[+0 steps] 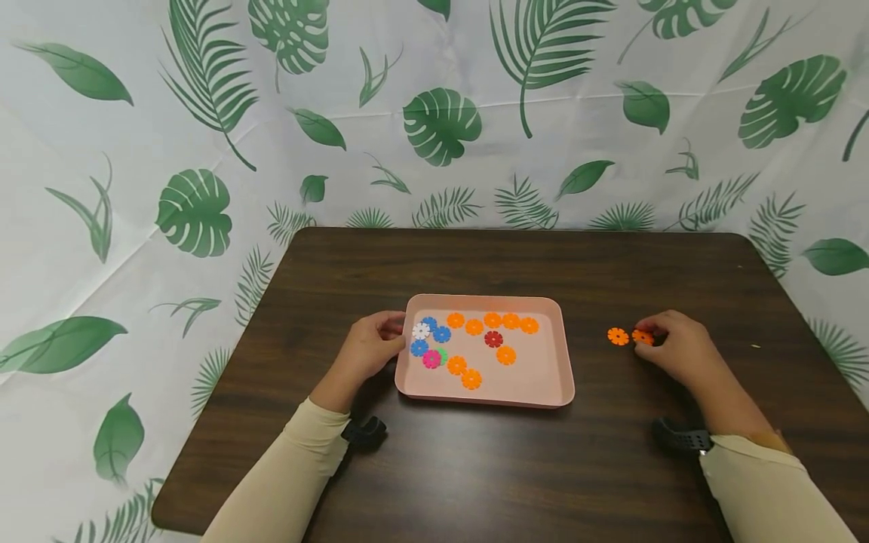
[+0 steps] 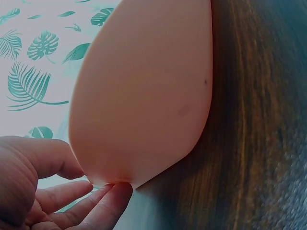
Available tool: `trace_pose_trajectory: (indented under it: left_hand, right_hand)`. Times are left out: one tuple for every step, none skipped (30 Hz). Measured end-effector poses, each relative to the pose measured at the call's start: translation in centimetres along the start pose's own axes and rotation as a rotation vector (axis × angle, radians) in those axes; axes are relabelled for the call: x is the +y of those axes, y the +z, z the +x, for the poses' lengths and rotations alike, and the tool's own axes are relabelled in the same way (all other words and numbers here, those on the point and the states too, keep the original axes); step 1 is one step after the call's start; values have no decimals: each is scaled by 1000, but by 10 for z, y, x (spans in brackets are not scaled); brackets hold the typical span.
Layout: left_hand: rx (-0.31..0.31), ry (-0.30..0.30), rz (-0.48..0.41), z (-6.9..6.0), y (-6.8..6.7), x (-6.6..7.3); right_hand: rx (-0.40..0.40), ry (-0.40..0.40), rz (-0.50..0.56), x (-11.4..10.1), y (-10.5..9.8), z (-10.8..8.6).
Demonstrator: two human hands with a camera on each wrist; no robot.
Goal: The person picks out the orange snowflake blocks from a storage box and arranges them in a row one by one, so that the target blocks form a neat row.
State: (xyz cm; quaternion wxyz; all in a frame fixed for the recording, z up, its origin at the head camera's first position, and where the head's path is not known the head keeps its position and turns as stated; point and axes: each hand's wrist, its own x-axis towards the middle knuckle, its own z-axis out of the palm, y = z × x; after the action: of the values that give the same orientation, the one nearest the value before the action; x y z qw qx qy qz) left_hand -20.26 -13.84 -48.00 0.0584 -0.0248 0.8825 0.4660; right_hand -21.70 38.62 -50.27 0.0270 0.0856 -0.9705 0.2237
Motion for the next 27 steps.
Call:
trace_pose_trajectory:
  left_hand:
    - [1, 0, 0, 0, 0, 0]
    - [0, -1, 0, 0, 0, 0]
    - [1, -2, -1, 0, 0, 0]
    - [2, -1, 0, 0, 0, 0]
    - [2, 0, 0, 0, 0, 0]
    - [3, -1, 0, 0, 0, 0]
    - [4, -2, 2, 0, 0, 1]
    - [4, 0, 5, 0, 0, 1]
    - [4, 0, 6, 0, -1, 1]
    - [5, 1, 9, 0, -1, 1]
    - [6, 3, 10, 0, -1, 1]
    - [6, 5, 10, 1, -1, 0]
    - [6, 8, 10, 1, -1, 0]
    - [7, 11, 9, 1, -2, 0]
    - [7, 10, 6, 1, -2, 0]
    - [7, 12, 5, 1, -2, -1]
    - [6, 9, 2, 1, -2, -1]
    - [5, 8, 3, 0, -2, -1]
    - [4, 10, 2, 0, -2, -1]
    - [4, 7, 4, 0, -2, -1]
    - [3, 5, 3, 0, -1, -1]
    - [3, 4, 3, 1, -1, -1]
    - [3, 1, 2, 0, -1, 0]
    - [3, 2, 1, 0, -1, 0]
    - [2, 1, -1, 1, -1, 0]
    - [3, -2, 1, 1, 0, 0]
    - [3, -4, -2, 1, 0, 0]
  right_hand:
    - [2, 2, -1, -1, -1, 0]
    - [4, 6, 1, -2, -3, 0]
    - [5, 9, 4, -3, -4, 0]
    - [10, 11, 6, -4, -6, 1]
    - [16, 15, 7, -5, -8, 1]
    - [22, 19, 12, -7, -10, 2]
    - [27, 21, 15, -9, -11, 3]
    - [34, 21, 21, -12, -13, 4]
    - [37, 20, 27, -15, -15, 6]
    - [45, 17, 28, -19, -16, 8]
    - [47, 14, 36, -25, -17, 10]
    - [49, 7, 46, -30, -18, 13]
    - [51, -1, 56, -37, -18, 15]
    - [55, -9, 63, -44, -18, 19]
    - [57, -20, 78, -51, -17, 22]
    - [62, -32, 89, -58, -16, 25]
    - [62, -43, 103, -65, -15, 28]
    - [65, -57, 117, -73, -13, 31]
    - [62, -65, 134, -80, -12, 34]
    - [59, -72, 155, -86, -10, 37]
    - [51, -78, 181, -93, -9, 40]
    - [42, -81, 198, -101, -6, 43]
    - [33, -87, 217, -108, -4, 46]
    - [24, -95, 238, -115, -2, 48]
    - [12, -101, 260, -123, 1, 51]
    - [0, -110, 281, -130, 4, 53]
    - [-15, -119, 305, -137, 7, 56]
